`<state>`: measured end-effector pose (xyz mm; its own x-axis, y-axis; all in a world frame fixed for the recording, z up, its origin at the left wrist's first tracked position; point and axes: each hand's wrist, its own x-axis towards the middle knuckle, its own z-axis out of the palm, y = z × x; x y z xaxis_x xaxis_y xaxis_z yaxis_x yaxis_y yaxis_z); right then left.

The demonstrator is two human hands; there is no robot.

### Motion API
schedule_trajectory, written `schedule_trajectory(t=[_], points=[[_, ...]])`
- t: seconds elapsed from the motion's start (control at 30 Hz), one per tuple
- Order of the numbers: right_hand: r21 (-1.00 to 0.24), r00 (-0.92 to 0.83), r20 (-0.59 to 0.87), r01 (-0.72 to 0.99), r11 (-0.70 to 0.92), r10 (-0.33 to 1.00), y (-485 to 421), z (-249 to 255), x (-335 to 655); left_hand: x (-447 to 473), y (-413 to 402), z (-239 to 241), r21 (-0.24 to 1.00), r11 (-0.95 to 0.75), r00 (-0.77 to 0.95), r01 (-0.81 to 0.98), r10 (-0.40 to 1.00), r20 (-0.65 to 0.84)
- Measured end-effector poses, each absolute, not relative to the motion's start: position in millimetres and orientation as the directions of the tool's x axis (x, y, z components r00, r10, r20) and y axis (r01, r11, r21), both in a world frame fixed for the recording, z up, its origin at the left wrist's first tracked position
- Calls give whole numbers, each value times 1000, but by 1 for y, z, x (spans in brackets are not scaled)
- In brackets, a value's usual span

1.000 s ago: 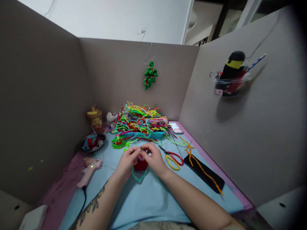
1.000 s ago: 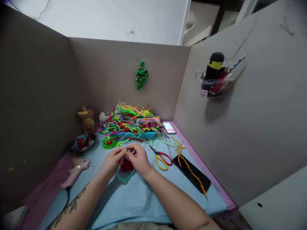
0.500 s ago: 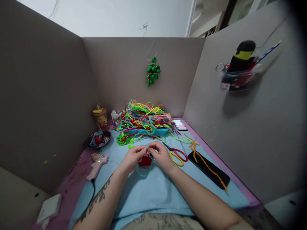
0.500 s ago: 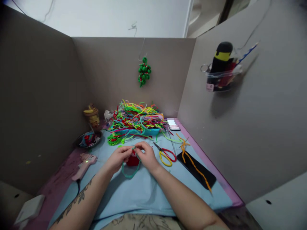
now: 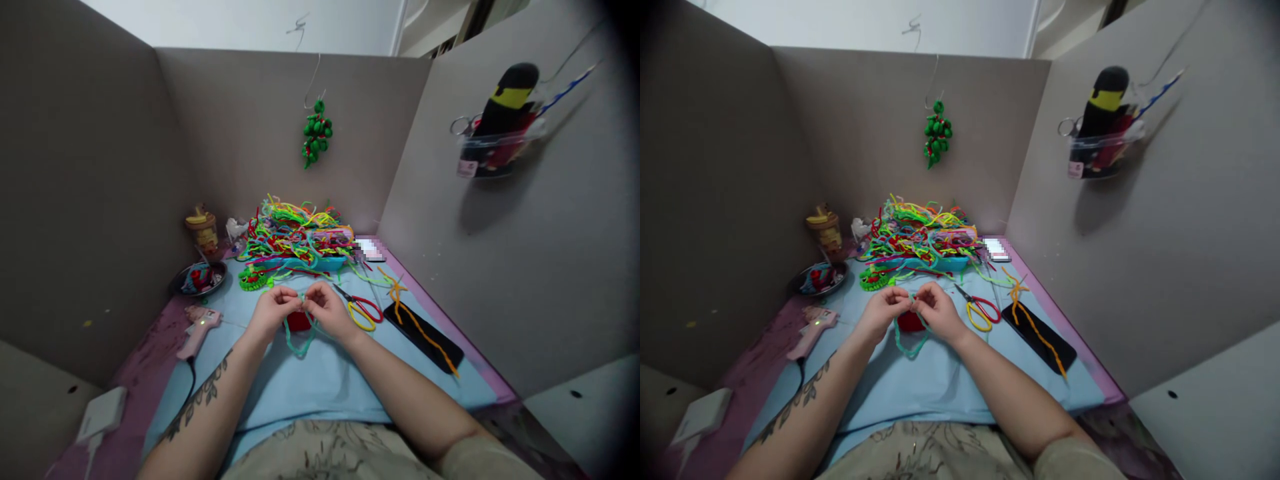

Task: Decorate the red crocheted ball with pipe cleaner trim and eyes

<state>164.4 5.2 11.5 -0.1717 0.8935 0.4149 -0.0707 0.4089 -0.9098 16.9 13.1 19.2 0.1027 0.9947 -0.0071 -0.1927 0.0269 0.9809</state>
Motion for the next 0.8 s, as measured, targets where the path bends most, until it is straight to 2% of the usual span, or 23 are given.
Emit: schedule_trajectory(t=[0.13, 0.3, 0.6, 0.8], points=[[-920, -160, 383, -159, 359, 910, 8, 14, 165, 17, 13, 21, 983, 25, 158, -180, 987, 4], [-945, -238, 290, -222, 239, 927, 15, 11, 167, 15, 12, 22, 987, 18, 221, -158, 975, 18], [-953, -200, 302, -101, 287, 932, 14, 9, 167, 18, 11, 20, 993, -44, 199, -111, 978, 66], [-939, -157, 340, 5, 345, 927, 15, 7, 168, 18, 12, 20, 995, -104, 214, -13, 971, 104]])
